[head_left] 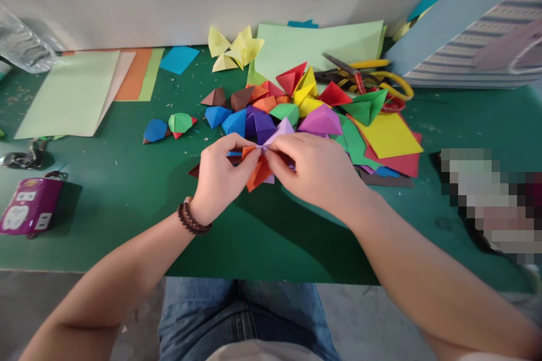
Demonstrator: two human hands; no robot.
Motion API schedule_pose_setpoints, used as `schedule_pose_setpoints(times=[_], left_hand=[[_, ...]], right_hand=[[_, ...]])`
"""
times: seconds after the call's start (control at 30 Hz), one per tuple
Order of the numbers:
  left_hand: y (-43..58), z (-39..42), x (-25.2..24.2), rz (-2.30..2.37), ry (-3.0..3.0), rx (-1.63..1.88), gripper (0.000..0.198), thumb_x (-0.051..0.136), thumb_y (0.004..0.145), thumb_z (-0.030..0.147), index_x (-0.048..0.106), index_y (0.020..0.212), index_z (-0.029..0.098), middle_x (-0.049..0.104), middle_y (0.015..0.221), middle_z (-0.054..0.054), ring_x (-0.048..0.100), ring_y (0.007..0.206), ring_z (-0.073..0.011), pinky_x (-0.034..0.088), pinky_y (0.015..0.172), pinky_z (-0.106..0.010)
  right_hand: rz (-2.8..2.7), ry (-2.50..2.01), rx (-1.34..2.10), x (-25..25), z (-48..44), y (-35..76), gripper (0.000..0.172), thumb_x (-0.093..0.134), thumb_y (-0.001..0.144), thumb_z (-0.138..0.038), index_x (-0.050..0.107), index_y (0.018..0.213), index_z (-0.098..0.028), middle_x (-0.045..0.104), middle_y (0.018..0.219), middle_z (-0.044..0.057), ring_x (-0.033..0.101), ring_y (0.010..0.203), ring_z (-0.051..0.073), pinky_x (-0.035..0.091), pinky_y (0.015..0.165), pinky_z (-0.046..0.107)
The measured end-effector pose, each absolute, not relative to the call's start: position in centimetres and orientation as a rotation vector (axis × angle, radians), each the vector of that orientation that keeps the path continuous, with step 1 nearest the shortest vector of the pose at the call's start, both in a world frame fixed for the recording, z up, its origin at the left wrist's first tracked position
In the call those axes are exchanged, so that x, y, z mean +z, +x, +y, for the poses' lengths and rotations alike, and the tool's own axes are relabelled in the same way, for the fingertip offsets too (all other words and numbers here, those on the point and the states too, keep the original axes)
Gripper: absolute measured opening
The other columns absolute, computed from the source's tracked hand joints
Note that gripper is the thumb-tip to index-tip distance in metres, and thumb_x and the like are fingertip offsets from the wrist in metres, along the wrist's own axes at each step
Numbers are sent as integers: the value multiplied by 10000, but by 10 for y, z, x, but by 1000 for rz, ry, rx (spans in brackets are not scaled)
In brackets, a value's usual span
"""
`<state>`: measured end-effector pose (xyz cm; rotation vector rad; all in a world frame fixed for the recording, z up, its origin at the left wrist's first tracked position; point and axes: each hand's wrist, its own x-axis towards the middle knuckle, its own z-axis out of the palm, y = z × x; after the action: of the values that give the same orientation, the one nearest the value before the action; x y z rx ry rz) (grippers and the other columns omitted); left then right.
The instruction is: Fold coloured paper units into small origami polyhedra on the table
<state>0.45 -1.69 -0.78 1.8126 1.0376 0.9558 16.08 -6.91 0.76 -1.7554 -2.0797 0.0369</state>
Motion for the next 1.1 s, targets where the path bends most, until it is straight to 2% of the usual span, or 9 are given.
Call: schedule_pose_setpoints(times=[0.33, 0.83, 1.1], left_hand=[[6, -19, -13, 1010, 1981, 1039, 85, 598, 801, 165, 662, 747, 177, 685, 770, -14, 636, 731, -128, 541, 691, -247], [8, -26, -22, 943, 2367, 1082, 159, 557, 776, 68, 679, 809, 164, 725, 857, -53, 667, 806, -172, 550, 757, -308], [9, -29, -22, 924, 2558, 1066, 199, 498, 816, 59, 675, 809, 151, 730, 883, -64, 664, 815, -183, 544, 768, -329]], right_hand=[[-2092, -1752, 61, 4, -69, 157, 264, 457, 853, -181, 460, 589, -191, 540, 597, 27, 440, 555, 136, 224, 520, 294], [-2221, -1853, -48, 5, -69, 151, 262, 422, 875, -164, 616, 701, -140, 603, 660, 70, 522, 638, 173, 269, 558, 300], [-2293, -1863, -141, 4, -70, 150, 245, 420, 866, -138, 626, 734, -127, 610, 675, 94, 553, 657, 202, 276, 546, 309]])
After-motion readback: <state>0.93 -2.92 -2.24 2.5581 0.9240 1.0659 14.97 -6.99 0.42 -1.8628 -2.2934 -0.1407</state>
